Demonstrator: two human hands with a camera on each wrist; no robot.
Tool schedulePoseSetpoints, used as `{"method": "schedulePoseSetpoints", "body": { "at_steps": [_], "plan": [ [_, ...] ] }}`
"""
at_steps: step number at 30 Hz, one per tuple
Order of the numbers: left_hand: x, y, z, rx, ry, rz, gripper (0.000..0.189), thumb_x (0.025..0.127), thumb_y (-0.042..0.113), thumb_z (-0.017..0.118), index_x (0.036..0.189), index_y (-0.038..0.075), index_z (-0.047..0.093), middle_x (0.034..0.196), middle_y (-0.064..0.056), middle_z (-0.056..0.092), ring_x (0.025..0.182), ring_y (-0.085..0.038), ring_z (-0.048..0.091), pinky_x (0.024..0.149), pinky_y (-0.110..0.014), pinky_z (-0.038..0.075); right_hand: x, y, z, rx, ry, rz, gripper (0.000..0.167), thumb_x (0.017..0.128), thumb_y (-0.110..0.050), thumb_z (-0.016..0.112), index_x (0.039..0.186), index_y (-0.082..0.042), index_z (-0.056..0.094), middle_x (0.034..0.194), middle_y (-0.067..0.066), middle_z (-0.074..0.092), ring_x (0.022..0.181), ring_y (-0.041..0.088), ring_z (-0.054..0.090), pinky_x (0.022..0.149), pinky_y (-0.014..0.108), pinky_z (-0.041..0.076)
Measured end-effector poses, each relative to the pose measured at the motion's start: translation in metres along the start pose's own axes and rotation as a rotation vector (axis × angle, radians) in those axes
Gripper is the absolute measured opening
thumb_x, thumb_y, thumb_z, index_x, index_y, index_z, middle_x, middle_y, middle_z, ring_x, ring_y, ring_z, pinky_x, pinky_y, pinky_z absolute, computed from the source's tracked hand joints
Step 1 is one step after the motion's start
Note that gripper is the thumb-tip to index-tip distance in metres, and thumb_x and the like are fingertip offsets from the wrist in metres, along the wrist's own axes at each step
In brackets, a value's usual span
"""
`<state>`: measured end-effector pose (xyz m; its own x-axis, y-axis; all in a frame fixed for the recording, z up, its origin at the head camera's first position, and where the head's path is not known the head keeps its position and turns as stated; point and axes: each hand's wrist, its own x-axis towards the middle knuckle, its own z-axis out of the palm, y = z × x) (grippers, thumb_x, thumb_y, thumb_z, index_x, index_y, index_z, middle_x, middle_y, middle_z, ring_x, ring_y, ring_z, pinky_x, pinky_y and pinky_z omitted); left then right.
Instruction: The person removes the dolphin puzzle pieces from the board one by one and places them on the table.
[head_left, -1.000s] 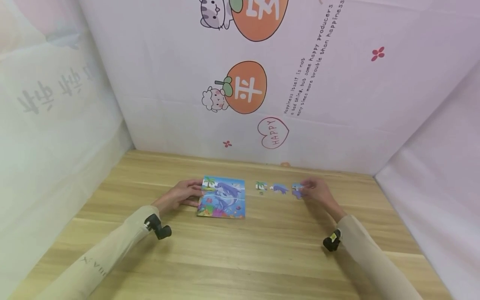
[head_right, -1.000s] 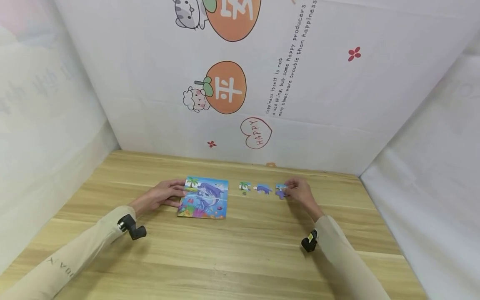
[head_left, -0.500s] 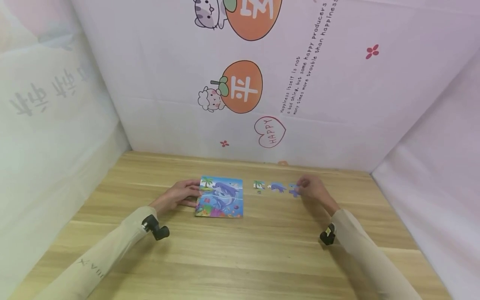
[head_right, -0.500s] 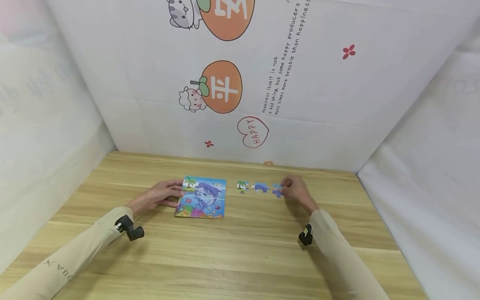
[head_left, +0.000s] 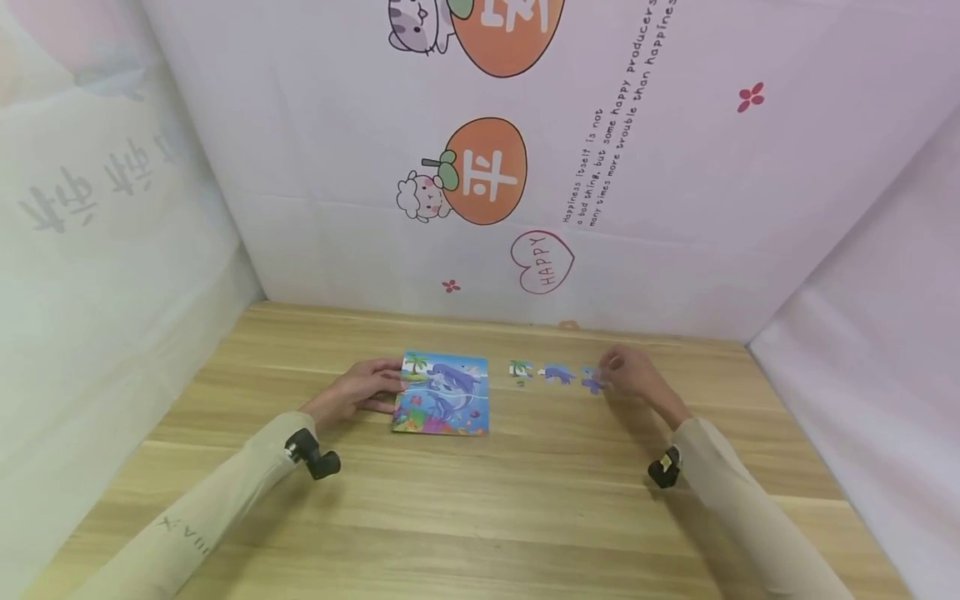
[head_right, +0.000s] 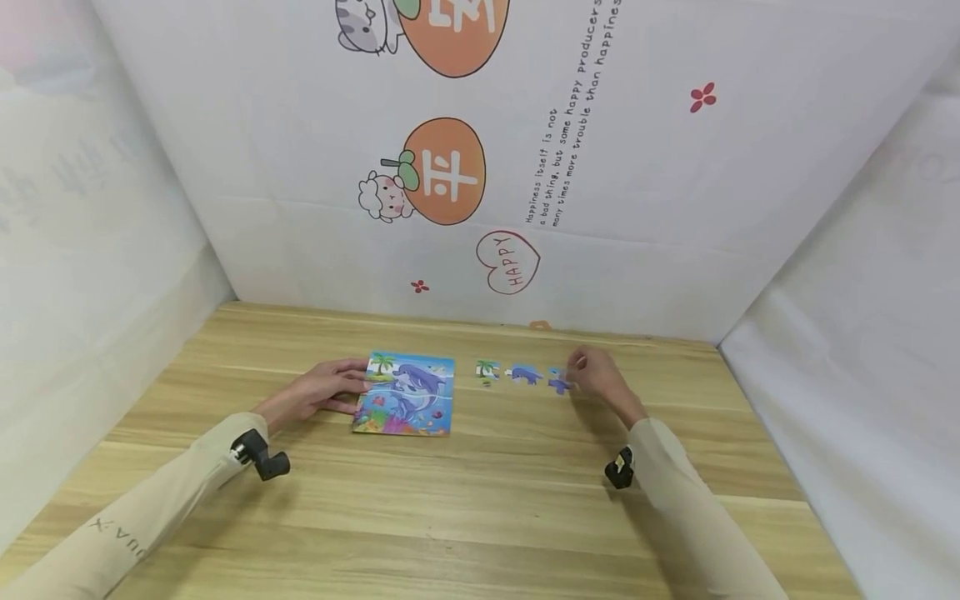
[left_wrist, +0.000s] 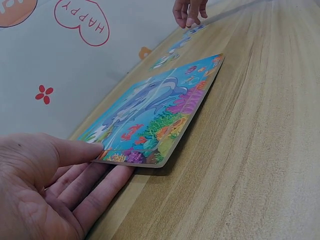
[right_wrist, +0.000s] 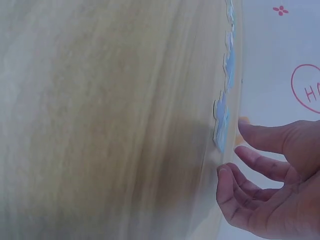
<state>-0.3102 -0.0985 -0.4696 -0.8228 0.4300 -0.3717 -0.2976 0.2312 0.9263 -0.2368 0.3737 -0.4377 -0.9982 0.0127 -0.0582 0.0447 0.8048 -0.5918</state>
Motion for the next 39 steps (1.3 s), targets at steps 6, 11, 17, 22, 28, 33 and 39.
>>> {"method": "schedulePoseSetpoints", "body": {
  "at_steps": [6, 11, 17, 22, 28, 33, 39],
  "plan": [
    [-0.001, 0.000, -0.001, 0.006, -0.013, 0.004, 0.067, 0.101, 0.007, 0.068, 0.160, 0.001, 0.036, 0.142, -0.024, 0.060, 0.091, -0.015, 0.074, 0.077, -0.028, 0.068, 0.000, -0.013, 0.006, 0.007, 0.018, -0.055, 0.021, 0.099, -0.006, 0.068, 0.108, 0.012, 0.066, 0.104, 0.028, 0.071, 0.097, 0.040, 0.068, 0.090, 0.056, 0.061],
    [-0.001, 0.000, -0.001, 0.003, -0.013, 0.009, 0.068, 0.101, 0.007, 0.067, 0.161, 0.001, 0.035, 0.143, -0.024, 0.059, 0.090, -0.014, 0.074, 0.077, -0.028, 0.068, 0.000, -0.026, 0.015, -0.011, 0.042, -0.146, 0.019, 0.096, -0.003, 0.070, 0.104, 0.014, 0.067, 0.100, 0.028, 0.071, 0.095, 0.040, 0.068, 0.090, 0.057, 0.061],
    [-0.001, -0.001, -0.001, -0.001, -0.006, 0.007, 0.068, 0.101, 0.007, 0.067, 0.161, 0.002, 0.035, 0.142, -0.023, 0.061, 0.089, -0.014, 0.074, 0.076, -0.027, 0.068, 0.003, -0.041, 0.026, -0.001, 0.040, -0.153, 0.018, 0.097, -0.004, 0.069, 0.106, 0.012, 0.067, 0.101, 0.026, 0.071, 0.091, 0.036, 0.068, 0.082, 0.049, 0.065],
    [-0.002, 0.000, -0.001, -0.003, -0.004, 0.007, 0.069, 0.101, 0.007, 0.067, 0.161, 0.002, 0.035, 0.140, -0.022, 0.062, 0.090, -0.014, 0.074, 0.077, -0.027, 0.068, 0.007, -0.055, 0.035, 0.012, 0.024, -0.139, 0.016, 0.098, -0.005, 0.069, 0.106, 0.009, 0.068, 0.103, 0.023, 0.072, 0.094, 0.035, 0.070, 0.085, 0.048, 0.065],
    [-0.002, 0.001, -0.001, -0.004, 0.007, -0.002, 0.068, 0.101, 0.007, 0.068, 0.161, 0.002, 0.036, 0.140, -0.022, 0.061, 0.088, -0.014, 0.074, 0.075, -0.026, 0.068, 0.011, -0.074, 0.052, 0.054, 0.006, -0.144, 0.014, 0.098, -0.006, 0.070, 0.104, 0.006, 0.069, 0.103, 0.022, 0.072, 0.096, 0.035, 0.069, 0.087, 0.047, 0.064],
    [0.000, -0.001, -0.002, -0.008, 0.006, -0.003, 0.068, 0.100, 0.006, 0.068, 0.160, 0.002, 0.037, 0.139, -0.022, 0.062, 0.088, -0.014, 0.074, 0.075, -0.027, 0.068, 0.014, -0.089, 0.071, 0.088, -0.026, -0.173, 0.012, 0.096, -0.005, 0.072, 0.104, 0.005, 0.070, 0.101, 0.018, 0.072, 0.095, 0.031, 0.069, 0.089, 0.044, 0.064],
    [0.000, -0.001, -0.001, -0.012, 0.014, -0.004, 0.068, 0.100, 0.006, 0.068, 0.160, 0.001, 0.037, 0.138, -0.023, 0.063, 0.089, -0.016, 0.074, 0.076, -0.029, 0.068, 0.014, -0.116, 0.086, 0.119, -0.054, -0.214, 0.010, 0.097, -0.004, 0.071, 0.103, 0.003, 0.070, 0.100, 0.015, 0.071, 0.093, 0.027, 0.067, 0.089, 0.043, 0.063]
  ]
}}
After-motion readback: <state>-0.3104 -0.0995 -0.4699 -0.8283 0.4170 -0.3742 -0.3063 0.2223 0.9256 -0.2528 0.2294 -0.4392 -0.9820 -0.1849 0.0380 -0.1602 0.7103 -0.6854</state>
